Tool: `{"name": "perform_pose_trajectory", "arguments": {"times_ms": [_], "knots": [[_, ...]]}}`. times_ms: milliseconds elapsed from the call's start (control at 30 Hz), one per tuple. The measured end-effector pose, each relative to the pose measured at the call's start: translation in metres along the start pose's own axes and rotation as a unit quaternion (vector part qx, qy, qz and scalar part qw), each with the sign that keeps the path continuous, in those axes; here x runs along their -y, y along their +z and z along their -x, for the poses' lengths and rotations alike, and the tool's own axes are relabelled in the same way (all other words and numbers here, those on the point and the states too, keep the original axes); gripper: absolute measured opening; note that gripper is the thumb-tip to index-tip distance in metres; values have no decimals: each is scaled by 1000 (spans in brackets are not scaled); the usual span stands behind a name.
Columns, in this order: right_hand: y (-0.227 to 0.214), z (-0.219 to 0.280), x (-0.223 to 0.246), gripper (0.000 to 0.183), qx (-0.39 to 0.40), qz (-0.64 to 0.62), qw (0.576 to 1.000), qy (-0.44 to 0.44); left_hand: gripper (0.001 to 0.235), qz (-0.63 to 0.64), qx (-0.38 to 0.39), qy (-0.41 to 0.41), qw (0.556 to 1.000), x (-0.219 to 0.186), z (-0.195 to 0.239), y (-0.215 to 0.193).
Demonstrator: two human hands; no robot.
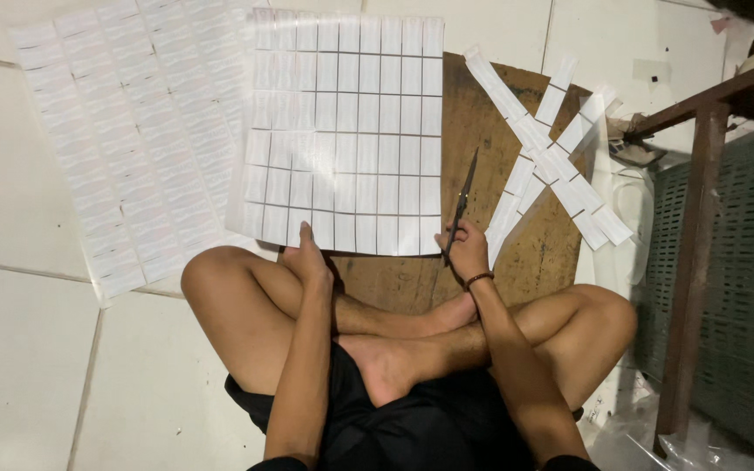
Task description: The person sits cross-legged on the floor and uses scissors to cut a large sheet of gridded paper into smaller rectangular strips. The cut pieces are placed to the side as the task progresses.
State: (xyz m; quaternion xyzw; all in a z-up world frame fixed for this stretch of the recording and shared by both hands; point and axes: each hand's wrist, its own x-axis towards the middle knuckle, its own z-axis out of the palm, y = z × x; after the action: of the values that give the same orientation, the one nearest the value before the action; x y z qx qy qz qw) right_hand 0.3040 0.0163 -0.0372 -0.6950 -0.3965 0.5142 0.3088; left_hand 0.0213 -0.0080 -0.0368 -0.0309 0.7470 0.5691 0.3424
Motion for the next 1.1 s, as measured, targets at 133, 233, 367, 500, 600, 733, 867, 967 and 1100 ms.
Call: {"name": "perform_pose_trajectory", "arguments": {"times_ms": [133, 233, 367, 500, 600, 733, 867, 967, 1100], "knots": [[6, 12, 10, 41, 28, -24, 999, 20, 56, 19, 80, -75, 994, 3, 29, 0], [7, 19, 16, 43, 45, -39, 998, 27, 51, 54, 163, -205, 964, 2, 58, 8], [3, 24, 23, 40, 62, -50, 997, 14, 45, 44, 179, -217, 959, 28, 57, 13], [-3, 30, 17, 41, 50, -41, 998, 4, 37, 70, 142, -183, 970, 65, 13, 14], [5, 46, 29, 39, 38, -31, 999, 15, 47, 29, 262, -254, 931, 7, 51, 7], [10, 70, 43, 39, 15, 3, 1000, 20, 46, 29, 274, -277, 920, 43, 43, 13], [13, 125, 67, 25, 7, -98, 995, 30, 46, 16, 287, -275, 918, 29, 52, 13], [8, 183, 91, 24, 64, -149, 982, 94, 55, -55, 349, -294, 888, 33, 54, 15], [0, 219, 42, 55, 191, -181, 940, 218, 40, -119, 333, -335, 873, 22, 61, 32]]}}
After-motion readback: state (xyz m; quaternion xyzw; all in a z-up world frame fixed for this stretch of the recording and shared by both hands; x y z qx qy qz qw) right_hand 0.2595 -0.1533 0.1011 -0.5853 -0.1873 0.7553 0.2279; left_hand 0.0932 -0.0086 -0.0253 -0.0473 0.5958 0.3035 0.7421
